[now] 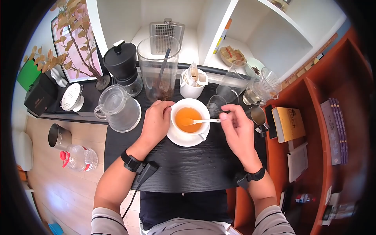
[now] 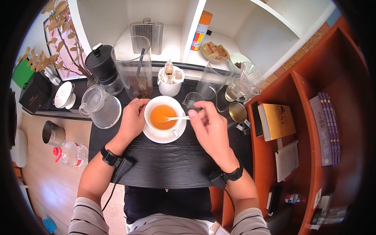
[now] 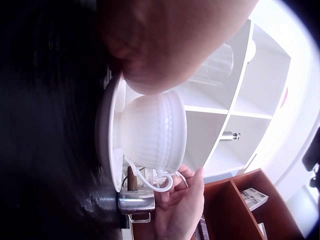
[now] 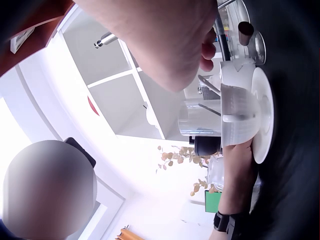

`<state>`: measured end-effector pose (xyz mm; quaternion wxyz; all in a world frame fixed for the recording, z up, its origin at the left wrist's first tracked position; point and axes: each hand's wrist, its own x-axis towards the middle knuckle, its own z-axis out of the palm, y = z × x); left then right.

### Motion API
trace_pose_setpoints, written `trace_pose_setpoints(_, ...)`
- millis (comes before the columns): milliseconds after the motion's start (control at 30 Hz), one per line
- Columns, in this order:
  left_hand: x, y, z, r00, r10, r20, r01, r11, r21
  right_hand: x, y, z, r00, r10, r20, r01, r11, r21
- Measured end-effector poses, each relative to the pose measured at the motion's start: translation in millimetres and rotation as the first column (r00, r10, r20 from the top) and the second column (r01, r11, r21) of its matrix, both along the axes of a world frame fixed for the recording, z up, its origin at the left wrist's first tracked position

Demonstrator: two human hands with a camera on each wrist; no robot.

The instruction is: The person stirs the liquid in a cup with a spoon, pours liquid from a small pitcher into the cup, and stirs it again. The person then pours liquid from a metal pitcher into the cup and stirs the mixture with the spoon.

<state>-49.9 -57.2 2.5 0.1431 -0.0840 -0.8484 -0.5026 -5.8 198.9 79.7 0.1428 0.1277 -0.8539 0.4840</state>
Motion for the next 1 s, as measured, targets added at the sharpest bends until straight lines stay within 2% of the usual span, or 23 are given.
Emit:
trace_pose_setpoints(67,-0.3,0.2,-1.7,1.0,0.001,0.001,-0.001,1.0,0.008,-6.8,-0.2,-8.3,0.998,0.057,0.038,-0.056,0.998,-0.022)
trace_pose_setpoints(167,-1.2,-0.8,-6.4,1.0,0.012,-0.022,-0.012,1.0,-0.006,-7.8,1.3,-25.8,0.977,0.178,0.116,-0.145,0.958,-0.25)
trace_pose_setpoints(300,0.3,-0.3,-3.9,0.999,0.016,-0.048,-0.019,0.997,-0.079,-2.8,6.1,-38.4,0.977,0.202,0.068,-0.179,0.949,-0.259)
trace_pose_setpoints(400,2.2,3.2,3.7,1.0,0.014,0.021,-0.014,1.0,-0.02,-1.1,5.8,-40.0,0.979,0.202,0.04,-0.181,0.938,-0.296)
trace_pose_setpoints(467,2.1,3.1,4.1,1.0,0.01,0.022,-0.009,1.0,-0.016,0.9,6.7,-34.6,0.994,0.097,-0.05,-0.103,0.987,-0.12)
trace_pose_setpoints(500,2.4,3.1,4.2,1.0,0.011,0.021,-0.011,1.0,-0.019,-0.6,12.2,-37.1,0.992,0.063,-0.113,-0.074,0.993,-0.095)
trace_pose_setpoints(533,2.6,2.9,4.4,1.0,0.013,0.019,-0.012,1.0,-0.021,-1.8,15.4,-37.7,0.985,0.03,-0.172,-0.053,0.989,-0.135)
trace_pose_setpoints(600,1.9,3.0,3.2,1.0,0.013,0.018,-0.013,1.0,-0.015,-3.9,28.6,-27.6,0.928,-0.091,-0.36,0.066,0.994,-0.081)
trace_pose_setpoints(633,1.5,2.1,3.3,1.0,0.01,0.015,-0.01,1.0,-0.015,-0.9,33.8,-20.2,0.903,-0.194,-0.382,0.152,0.979,-0.138)
trace_pose_setpoints(733,1.7,0.4,0.4,1.0,0.005,-0.001,-0.005,1.0,-0.011,9.4,57.2,-9.0,0.791,-0.471,-0.39,0.402,0.881,-0.249)
trace_pose_setpoints(767,0.9,0.6,-0.6,1.0,0.007,-0.018,-0.007,1.0,-0.011,13.1,71.5,-12.6,0.773,-0.519,-0.365,0.461,0.855,-0.239)
trace_pose_setpoints(800,0.5,0.7,-1.5,1.0,0.006,-0.018,-0.006,1.0,0.001,13.2,85.7,-19.3,0.728,-0.547,-0.413,0.524,0.833,-0.179)
trace_pose_setpoints(867,0.4,1.4,-3.2,1.0,0.014,-0.021,-0.014,1.0,-0.008,15.7,113.0,-40.0,0.695,-0.607,-0.385,0.631,0.772,-0.077)
trace_pose_setpoints(900,0.3,1.6,-3.2,1.0,0.015,-0.021,-0.015,1.0,0.005,18.0,117.8,-46.7,0.708,-0.632,-0.315,0.651,0.757,-0.056)
trace_pose_setpoints(1000,1.1,2.0,-1.7,1.0,0.014,-0.017,-0.014,1.0,0.011,23.5,121.7,-56.2,0.737,-0.596,-0.319,0.663,0.73,0.168)
